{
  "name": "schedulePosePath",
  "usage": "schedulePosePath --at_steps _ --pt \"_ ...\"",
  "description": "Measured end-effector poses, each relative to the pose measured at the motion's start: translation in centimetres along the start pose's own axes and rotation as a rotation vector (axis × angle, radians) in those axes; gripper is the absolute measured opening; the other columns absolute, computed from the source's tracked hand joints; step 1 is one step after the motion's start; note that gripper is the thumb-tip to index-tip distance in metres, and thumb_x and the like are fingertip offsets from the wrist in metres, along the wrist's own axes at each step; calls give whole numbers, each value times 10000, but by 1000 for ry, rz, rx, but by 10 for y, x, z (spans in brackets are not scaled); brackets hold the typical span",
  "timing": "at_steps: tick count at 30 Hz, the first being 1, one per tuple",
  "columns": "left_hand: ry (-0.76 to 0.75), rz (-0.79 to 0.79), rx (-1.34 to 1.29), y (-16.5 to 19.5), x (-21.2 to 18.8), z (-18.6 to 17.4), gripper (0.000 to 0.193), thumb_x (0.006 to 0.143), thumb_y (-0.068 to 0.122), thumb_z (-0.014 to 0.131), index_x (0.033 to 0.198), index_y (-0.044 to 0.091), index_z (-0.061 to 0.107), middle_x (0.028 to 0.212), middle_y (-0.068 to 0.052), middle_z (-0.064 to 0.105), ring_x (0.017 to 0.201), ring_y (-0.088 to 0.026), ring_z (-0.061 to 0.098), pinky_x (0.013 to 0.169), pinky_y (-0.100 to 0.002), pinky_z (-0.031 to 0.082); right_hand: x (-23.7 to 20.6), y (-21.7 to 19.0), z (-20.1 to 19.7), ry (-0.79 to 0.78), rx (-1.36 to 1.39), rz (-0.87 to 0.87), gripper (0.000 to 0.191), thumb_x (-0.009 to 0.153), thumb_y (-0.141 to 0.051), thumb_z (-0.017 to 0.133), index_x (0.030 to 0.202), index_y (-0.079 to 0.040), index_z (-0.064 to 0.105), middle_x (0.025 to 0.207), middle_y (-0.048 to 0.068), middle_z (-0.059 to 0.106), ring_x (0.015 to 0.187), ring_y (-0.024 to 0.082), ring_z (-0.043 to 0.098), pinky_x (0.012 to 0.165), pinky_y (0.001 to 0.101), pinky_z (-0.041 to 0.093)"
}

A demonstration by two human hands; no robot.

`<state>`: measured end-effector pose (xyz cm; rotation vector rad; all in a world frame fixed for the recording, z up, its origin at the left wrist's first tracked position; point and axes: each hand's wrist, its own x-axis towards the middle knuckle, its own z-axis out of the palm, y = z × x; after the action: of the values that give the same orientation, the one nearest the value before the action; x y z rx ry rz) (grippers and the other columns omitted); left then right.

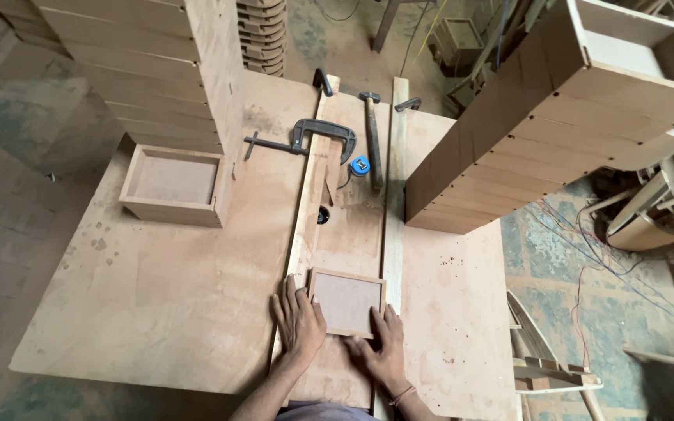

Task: The person repeatedly picks up small wooden box frames, places them on a workbench, and stacks them into a vertical column. The person handles each box one at a time, aligning and stacking them to form a growing stack.

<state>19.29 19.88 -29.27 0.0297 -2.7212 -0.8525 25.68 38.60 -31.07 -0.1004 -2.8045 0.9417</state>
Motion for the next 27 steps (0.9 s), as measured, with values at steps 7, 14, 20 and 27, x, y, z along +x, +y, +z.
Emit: schedulePosePath --at_steps 7,14,20,27 --pt "-62 -109 135 -8 28 2 752 849 290 669 1426 -103 386 1508 -367 361 1414 -464 337 1146 -596 228 25 8 26 64 -42 -129 805 752 -378 856 1401 -4 563 1503 344 420 1439 486 349 1178 537 298" --pt "-61 -277 -21 2 101 20 832 803 263 744 1477 -58 376 1429 -267 510 1337 -393 494 1105 -521 365 80 14 29 65 -67 -119 770 753 -374 865 1376 -4 605 1484 363 438 1418 501 382 1175 539 303" --pt "-82 -312 -28 4 145 31 852 801 263 758 1485 -53 362 1437 -270 510 1323 -395 505 1089 -502 390 124 20 35 30 -67 -62 735 776 -388 858 1365 -17 624 1499 363 425 1416 490 391 1179 515 310" --pt "-55 -286 -40 0 174 48 822 808 271 754 1479 -39 393 1476 -250 489 1332 -385 491 1093 -491 382 159 29 45 13 -56 -61 759 757 -384 861 1365 0 619 1505 359 424 1418 491 386 1175 514 306"
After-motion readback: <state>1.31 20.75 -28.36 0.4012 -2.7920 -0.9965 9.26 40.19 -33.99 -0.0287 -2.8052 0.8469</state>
